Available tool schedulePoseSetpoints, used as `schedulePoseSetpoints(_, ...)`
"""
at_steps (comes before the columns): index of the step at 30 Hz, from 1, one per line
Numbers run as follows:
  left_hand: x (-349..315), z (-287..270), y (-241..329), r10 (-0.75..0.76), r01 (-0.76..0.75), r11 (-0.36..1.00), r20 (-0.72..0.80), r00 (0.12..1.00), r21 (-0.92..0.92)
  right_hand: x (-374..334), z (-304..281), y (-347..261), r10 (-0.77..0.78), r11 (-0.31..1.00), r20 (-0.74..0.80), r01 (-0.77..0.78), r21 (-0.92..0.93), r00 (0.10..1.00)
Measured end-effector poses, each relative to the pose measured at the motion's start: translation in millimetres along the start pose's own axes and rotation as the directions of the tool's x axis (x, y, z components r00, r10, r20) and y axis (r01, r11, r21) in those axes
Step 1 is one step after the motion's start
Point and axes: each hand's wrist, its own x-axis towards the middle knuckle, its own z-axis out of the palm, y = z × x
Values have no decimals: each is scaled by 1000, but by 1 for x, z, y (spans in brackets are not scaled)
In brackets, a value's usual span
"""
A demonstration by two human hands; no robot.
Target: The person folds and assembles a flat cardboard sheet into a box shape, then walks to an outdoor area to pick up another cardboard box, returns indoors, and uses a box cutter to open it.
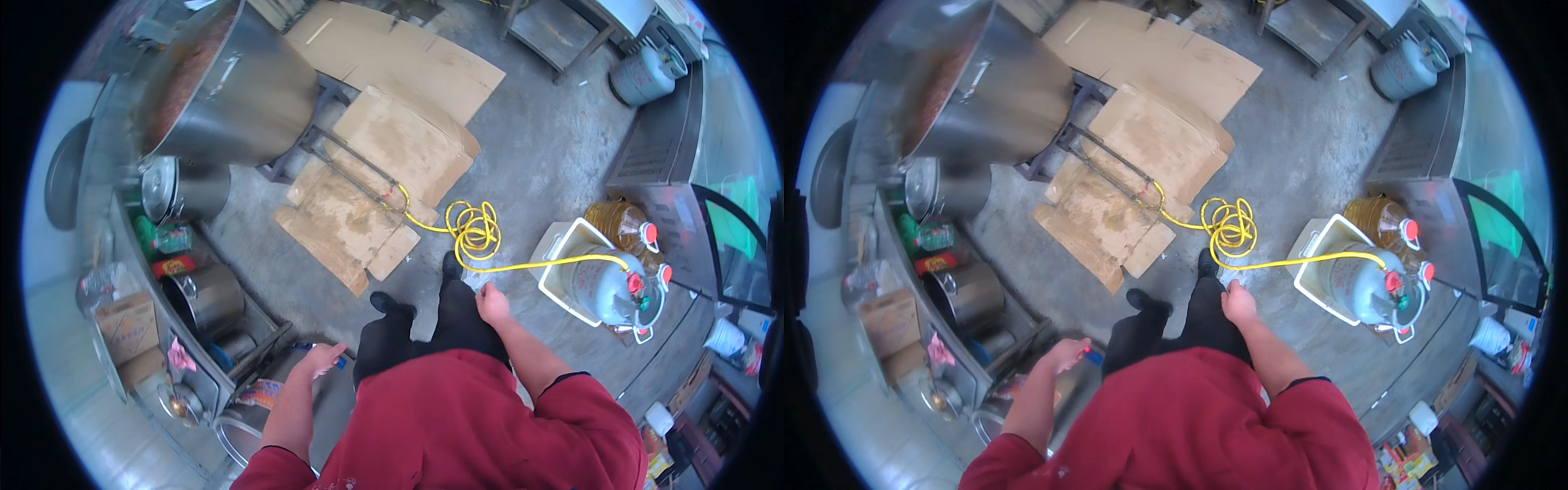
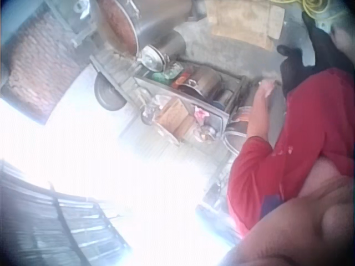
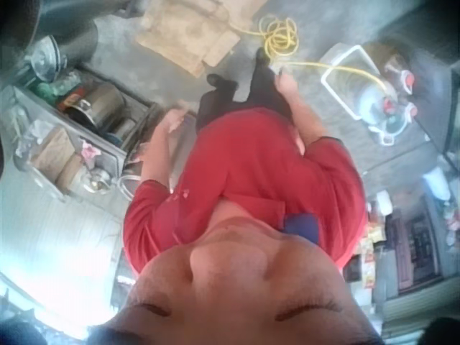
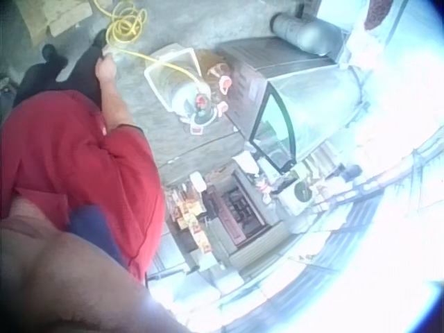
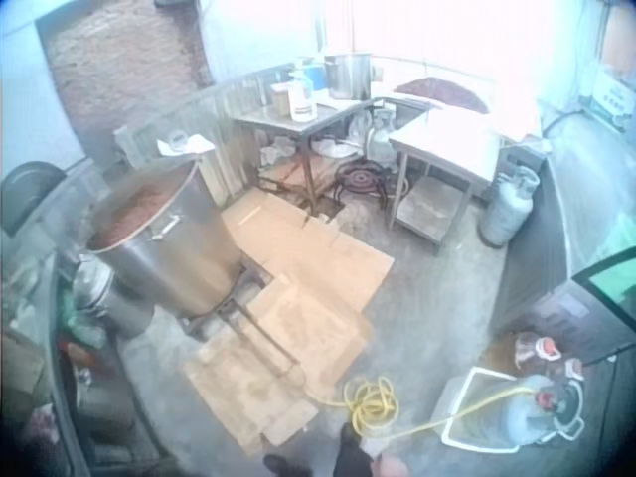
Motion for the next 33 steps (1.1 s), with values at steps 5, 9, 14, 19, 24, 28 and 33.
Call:
schedulePoseSetpoints(5, -58, 22, -55, -1, -32, 982, -170, 985, -187, 8, -84, 41, -159, 976, 157, 179, -123, 975)
schedulePoseSetpoints(9, -55, 50, -83, 13, -64, 986, -316, 949, -154, 24, -106, 72, 91, 960, 19, -83, -268, 996)
schedulePoseSetpoints(14, -43, 63, -103, 202, -220, 975, -484, 851, 20, 54, -98, 78, -66, 802, 340, 252, -541, 938)
schedulePoseSetpoints(19, -9, 49, -114, 85, -157, 986, -644, 760, -55, 95, -102, 17, -140, 740, 430, 383, -553, 892)
schedulePoseSetpoints(24, 38, 19, -123, 85, -195, 968, -524, 847, -157, 112, -139, -71, -87, 958, 237, 146, -246, 968)
schedulePoseSetpoints(28, 70, -17, -116, 111, -198, 971, -485, 868, -132, 121, -164, -79, -253, 616, 427, 485, -621, 868)
schedulePoseSetpoints(33, 94, -56, -73, 131, -295, 916, -492, 861, -273, 116, -169, -35, -289, 369, 492, 570, -734, 821)
